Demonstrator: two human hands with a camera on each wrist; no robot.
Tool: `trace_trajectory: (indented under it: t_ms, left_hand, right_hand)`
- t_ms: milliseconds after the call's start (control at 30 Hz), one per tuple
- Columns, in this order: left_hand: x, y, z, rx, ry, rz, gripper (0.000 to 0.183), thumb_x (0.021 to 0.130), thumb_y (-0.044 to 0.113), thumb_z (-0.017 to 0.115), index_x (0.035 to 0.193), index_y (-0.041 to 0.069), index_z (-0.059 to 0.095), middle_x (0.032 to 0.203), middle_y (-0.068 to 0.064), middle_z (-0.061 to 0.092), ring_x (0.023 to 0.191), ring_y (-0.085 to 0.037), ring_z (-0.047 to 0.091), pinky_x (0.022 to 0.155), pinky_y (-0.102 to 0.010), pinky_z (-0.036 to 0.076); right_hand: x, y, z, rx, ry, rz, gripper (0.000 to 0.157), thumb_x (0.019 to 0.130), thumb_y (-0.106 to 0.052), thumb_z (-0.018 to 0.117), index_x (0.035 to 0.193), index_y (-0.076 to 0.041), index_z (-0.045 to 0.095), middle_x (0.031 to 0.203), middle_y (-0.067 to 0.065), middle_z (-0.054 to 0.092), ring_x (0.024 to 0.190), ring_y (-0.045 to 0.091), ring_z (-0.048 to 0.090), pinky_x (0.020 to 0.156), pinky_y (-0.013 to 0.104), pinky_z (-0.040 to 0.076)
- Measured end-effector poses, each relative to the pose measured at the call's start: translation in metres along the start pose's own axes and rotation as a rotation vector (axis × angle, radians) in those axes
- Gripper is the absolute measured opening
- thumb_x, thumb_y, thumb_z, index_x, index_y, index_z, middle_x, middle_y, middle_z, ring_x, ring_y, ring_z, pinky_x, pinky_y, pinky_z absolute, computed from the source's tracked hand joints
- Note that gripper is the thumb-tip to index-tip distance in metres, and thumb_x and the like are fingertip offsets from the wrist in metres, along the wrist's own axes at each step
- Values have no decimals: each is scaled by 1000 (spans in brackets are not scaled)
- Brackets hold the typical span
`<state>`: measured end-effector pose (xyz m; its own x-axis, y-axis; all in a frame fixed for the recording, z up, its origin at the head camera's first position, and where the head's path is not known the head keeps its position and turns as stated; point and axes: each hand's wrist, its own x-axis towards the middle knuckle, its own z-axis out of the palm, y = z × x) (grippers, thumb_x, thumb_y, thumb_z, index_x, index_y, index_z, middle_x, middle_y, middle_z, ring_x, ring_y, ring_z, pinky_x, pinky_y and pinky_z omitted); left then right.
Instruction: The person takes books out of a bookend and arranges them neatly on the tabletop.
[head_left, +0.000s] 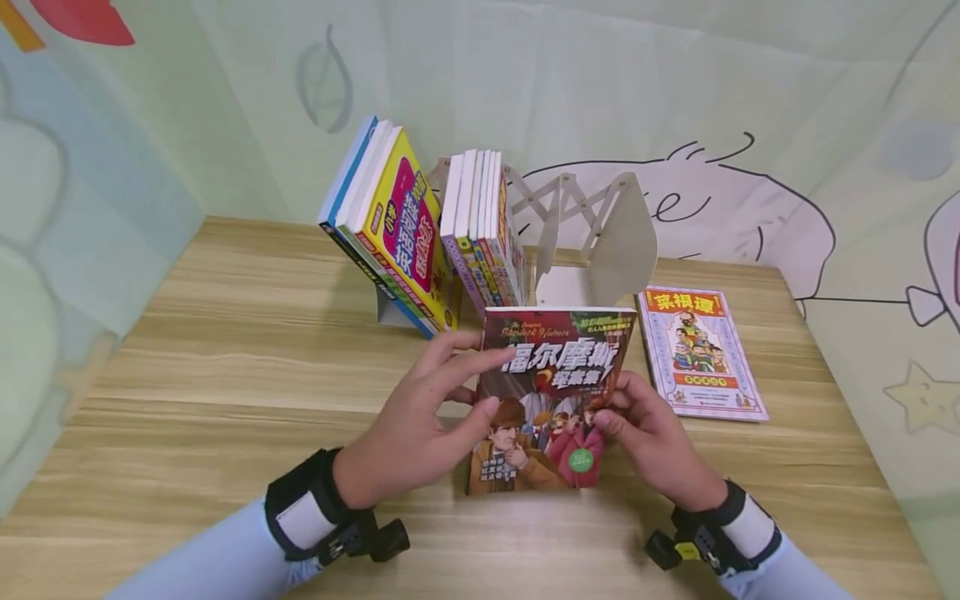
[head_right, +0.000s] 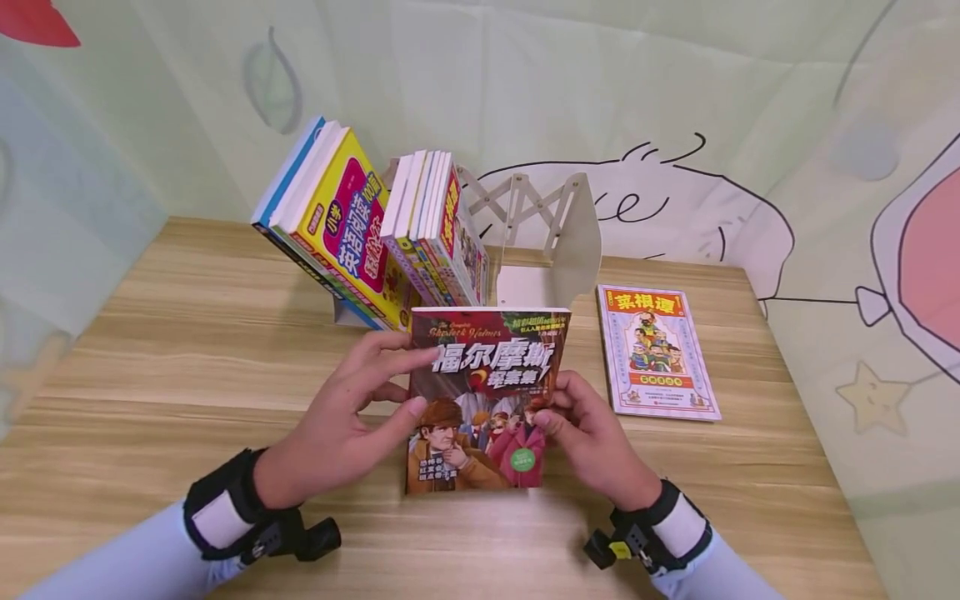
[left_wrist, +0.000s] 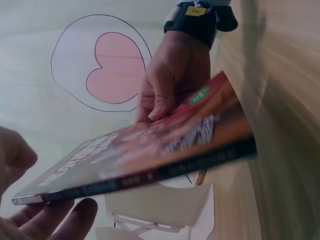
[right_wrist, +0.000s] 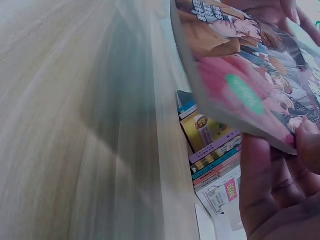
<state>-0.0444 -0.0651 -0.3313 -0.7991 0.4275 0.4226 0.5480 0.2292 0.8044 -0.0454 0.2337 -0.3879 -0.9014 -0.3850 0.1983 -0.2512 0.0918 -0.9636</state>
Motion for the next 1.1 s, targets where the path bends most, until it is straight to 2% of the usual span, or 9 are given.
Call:
trace_trajectory:
  t_ms: [100,267,367,500,633,767,867,967,1100]
  left_hand:
    - [-1,-3,-4,42,-42,-45,47,95,10,64,141,17,57,146,-9,39,119,-20,55,90,-33,58]
    - [-2,-15,-9,123,-55,-68,55,95,16,64,148,18,48,147,-9,43,128,-23,51,103,-46,50]
    - [-3,-21,-11,153,-39,-63,58,95,18,65,150,19,45,148,-7,44,134,-24,47,109,-51,44]
    - [-2,-26,-13,151,-29,-76,60,95,17,66,151,19,44,150,-4,44,139,-22,43,113,-52,40]
    - [-3,-30,-15,155,-41,-112,60,96,17,65,151,20,44,152,-4,43,141,-23,40,115,-52,38]
    - [-3,-35,-15,204,-95,-186,62,97,25,64,154,23,39,156,-2,39,145,-22,36,117,-51,34]
    - [-4,-40,-15,248,-134,-228,64,98,29,63,155,23,36,157,-3,37,147,-23,34,118,-50,33]
    - [-4,-43,-14,261,-147,-232,64,97,29,64,155,21,36,157,-6,39,146,-23,35,118,-49,33]
    - [-4,-45,-14,258,-145,-226,64,97,28,64,155,21,37,156,-5,40,146,-23,36,118,-48,33]
  right_hand:
    - [-1,1,-2,1,11,8,25,97,11,48,122,14,45,107,-9,72,88,8,69,70,25,59]
    - [-4,1,-8,-55,66,52,24,102,3,45,125,10,47,106,-8,71,88,7,67,69,25,59]
    - [-5,1,-15,-72,138,45,23,103,1,45,125,8,49,105,-7,69,88,6,65,71,22,57]
    - [-7,-1,-27,-76,270,34,22,103,1,45,123,1,55,102,-6,68,89,4,62,72,17,52]
    - [-9,-3,-40,-136,369,89,24,105,-6,45,126,-5,57,105,-8,66,92,3,60,74,15,51]
    - [-11,-4,-54,-155,448,151,29,106,-14,45,130,-3,57,111,-8,65,95,5,59,76,12,51]
    - [-11,-1,-63,-114,538,196,31,105,-17,47,131,-4,58,111,-7,66,95,6,59,75,12,51]
    - [-11,1,-71,-56,643,243,29,105,-18,49,128,-7,61,109,-5,64,94,8,57,72,12,51]
    - [-10,2,-85,61,712,285,26,104,-22,50,125,-10,61,113,-2,57,97,10,53,70,12,52]
